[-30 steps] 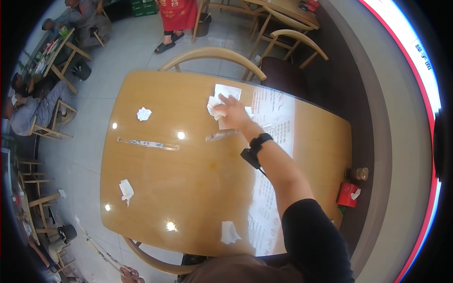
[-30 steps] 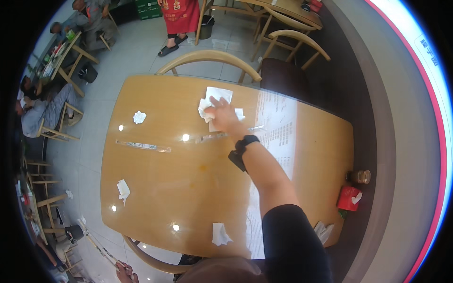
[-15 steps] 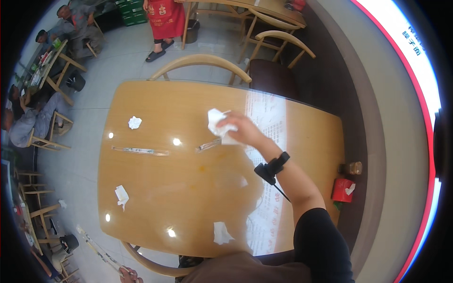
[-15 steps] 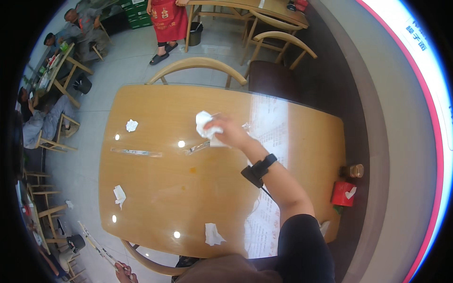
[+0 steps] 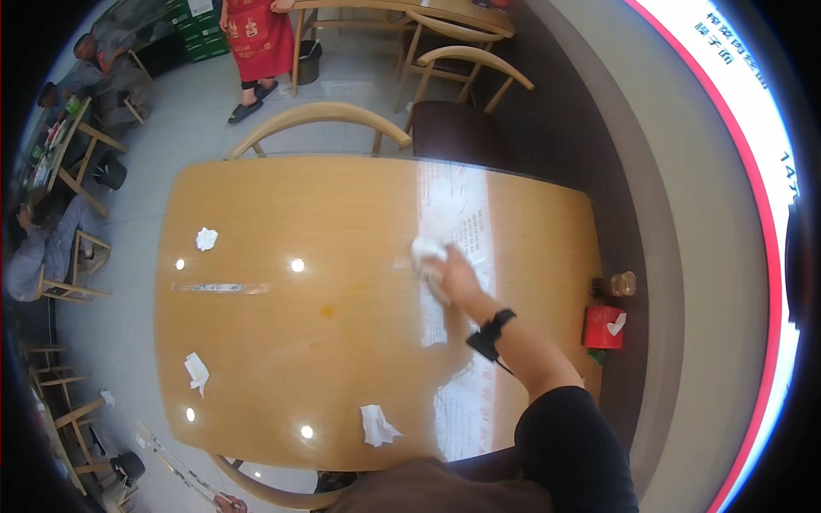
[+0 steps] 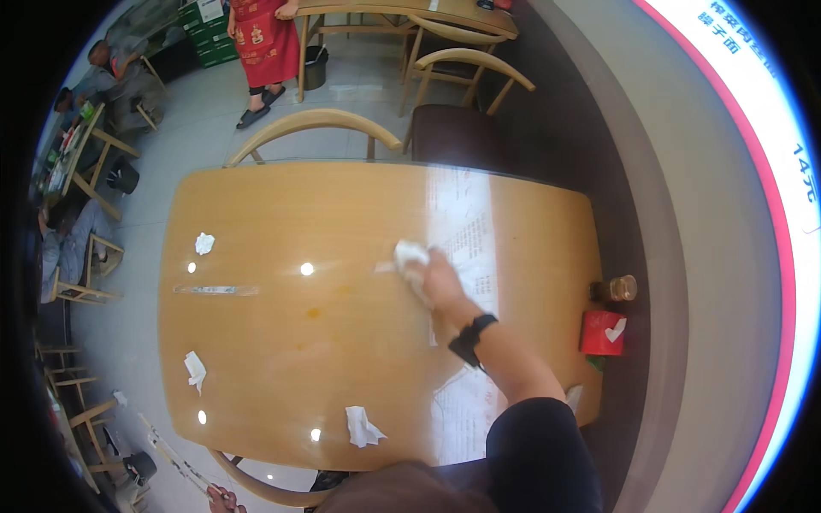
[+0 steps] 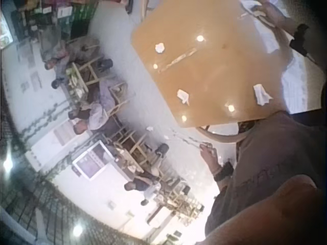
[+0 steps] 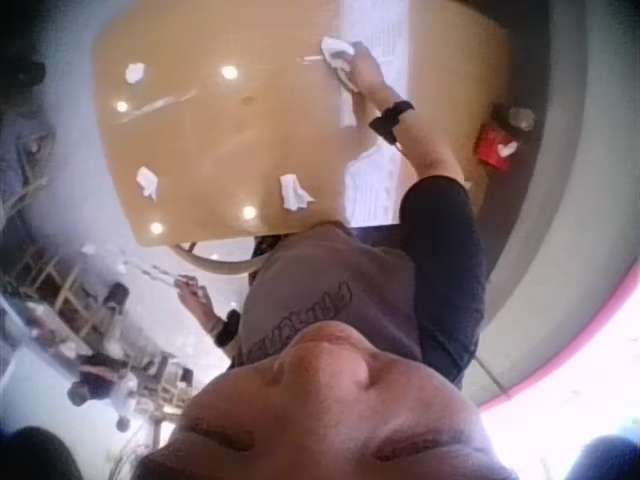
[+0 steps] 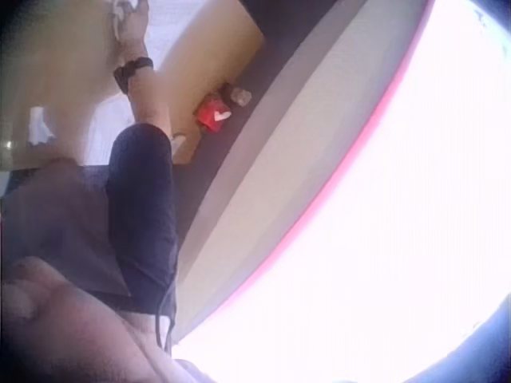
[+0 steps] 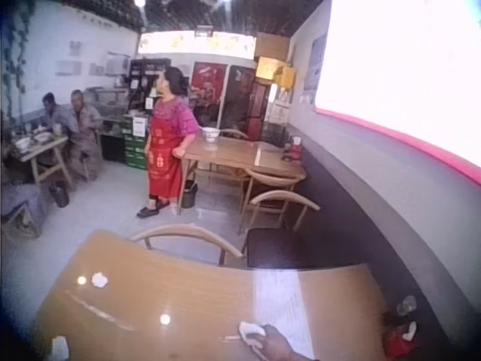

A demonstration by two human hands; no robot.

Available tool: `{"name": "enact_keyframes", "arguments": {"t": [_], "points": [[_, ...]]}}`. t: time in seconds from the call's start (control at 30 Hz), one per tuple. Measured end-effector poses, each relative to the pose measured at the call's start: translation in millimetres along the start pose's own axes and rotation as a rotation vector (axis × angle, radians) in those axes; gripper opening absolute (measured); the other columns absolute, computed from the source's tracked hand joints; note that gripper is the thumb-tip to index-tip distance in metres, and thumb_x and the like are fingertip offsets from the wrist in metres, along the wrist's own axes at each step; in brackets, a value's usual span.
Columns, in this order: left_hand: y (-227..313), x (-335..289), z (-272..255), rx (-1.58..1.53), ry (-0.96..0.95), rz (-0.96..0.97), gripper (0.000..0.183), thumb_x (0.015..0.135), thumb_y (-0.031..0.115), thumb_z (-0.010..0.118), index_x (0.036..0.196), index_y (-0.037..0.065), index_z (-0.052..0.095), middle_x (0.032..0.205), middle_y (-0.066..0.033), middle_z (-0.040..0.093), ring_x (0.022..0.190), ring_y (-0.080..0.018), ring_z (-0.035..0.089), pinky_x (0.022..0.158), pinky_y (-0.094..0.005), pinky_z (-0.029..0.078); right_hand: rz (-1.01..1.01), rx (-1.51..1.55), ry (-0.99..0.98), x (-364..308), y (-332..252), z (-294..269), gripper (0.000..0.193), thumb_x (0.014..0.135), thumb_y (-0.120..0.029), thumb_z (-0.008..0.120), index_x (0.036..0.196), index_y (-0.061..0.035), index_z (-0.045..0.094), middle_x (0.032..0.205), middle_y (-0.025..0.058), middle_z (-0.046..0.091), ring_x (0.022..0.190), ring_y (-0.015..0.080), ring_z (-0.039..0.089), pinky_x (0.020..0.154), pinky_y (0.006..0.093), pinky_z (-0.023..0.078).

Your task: The person wipes a table with a cloth, picks up a bowl, takes it to a kitchen sink, and washes it by hand.

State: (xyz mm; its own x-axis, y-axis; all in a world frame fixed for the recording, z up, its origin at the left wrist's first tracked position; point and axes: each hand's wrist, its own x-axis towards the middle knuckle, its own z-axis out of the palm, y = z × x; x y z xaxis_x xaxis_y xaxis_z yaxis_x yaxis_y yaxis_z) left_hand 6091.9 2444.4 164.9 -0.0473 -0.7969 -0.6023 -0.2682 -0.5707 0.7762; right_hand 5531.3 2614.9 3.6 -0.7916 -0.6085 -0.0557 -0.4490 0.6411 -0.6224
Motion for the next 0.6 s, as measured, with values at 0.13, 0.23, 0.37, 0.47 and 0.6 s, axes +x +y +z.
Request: {"name": "enact_keyframes", "arguments": {"t": [0.13, 0.23, 0.37, 0.47, 0.6], "points": [[-17, 13, -25, 0.395, -0.075, 0.366, 0.022, 0.092, 0.024, 0.038, 0.088, 0.005, 0.048, 0.067, 0.0015, 0.043, 0.053, -0.0020, 0.033, 0.041, -0.0131, 0.028, -0.340, -0.174, -0.079, -19, 7, -39, 0.029, 0.067, -0.005, 0.061, 0.095, -0.0136, 0.059, 0.101, 0.0113, 0.056, 0.094, 0.0279, 0.051, 0.081, 0.0353, 0.042], [-10, 14, -21, 0.276, -0.071, 0.172, 0.020, 0.088, 0.017, 0.039, 0.094, 0.000, 0.047, 0.069, 0.0002, 0.045, 0.054, -0.0071, 0.035, 0.043, -0.0159, 0.030, -0.260, 0.007, 0.393, 7, 102, -90, 0.034, 0.066, 0.001, 0.057, 0.098, -0.0122, 0.059, 0.104, 0.0112, 0.057, 0.092, 0.0283, 0.052, 0.082, 0.0349, 0.042], [-25, 20, -13, 0.671, -0.203, 0.592, 0.022, 0.090, 0.023, 0.038, 0.092, 0.003, 0.047, 0.072, -0.0005, 0.047, 0.055, -0.0040, 0.035, 0.044, -0.0132, 0.028, 0.045, 0.012, 0.588, 8, 157, -118, 0.034, 0.066, 0.000, 0.057, 0.099, -0.0106, 0.058, 0.103, 0.0184, 0.052, 0.092, 0.0345, 0.051, 0.081, 0.0373, 0.042], [-17, 14, 3, 0.138, -0.094, -0.022, 0.022, 0.090, 0.026, 0.041, 0.094, 0.006, 0.048, 0.073, -0.0004, 0.049, 0.056, -0.0036, 0.038, 0.044, -0.0126, 0.029, 0.071, -0.254, 0.499, -8, 135, -92, 0.035, 0.066, -0.001, 0.056, 0.099, -0.0102, 0.056, 0.097, 0.0202, 0.050, 0.090, 0.0372, 0.049, 0.079, 0.0391, 0.041], [-35, 31, 12, -0.050, -0.051, -0.067, 0.021, 0.088, 0.035, 0.046, 0.087, 0.013, 0.044, 0.067, 0.0058, 0.042, 0.045, 0.0007, 0.032, 0.028, -0.0121, 0.020, -0.075, -0.234, 0.384, -46, 72, -50, 0.030, 0.067, -0.005, 0.055, 0.097, -0.0096, 0.055, 0.091, 0.0211, 0.045, 0.086, 0.0389, 0.045, 0.077, 0.0437, 0.038]]}}
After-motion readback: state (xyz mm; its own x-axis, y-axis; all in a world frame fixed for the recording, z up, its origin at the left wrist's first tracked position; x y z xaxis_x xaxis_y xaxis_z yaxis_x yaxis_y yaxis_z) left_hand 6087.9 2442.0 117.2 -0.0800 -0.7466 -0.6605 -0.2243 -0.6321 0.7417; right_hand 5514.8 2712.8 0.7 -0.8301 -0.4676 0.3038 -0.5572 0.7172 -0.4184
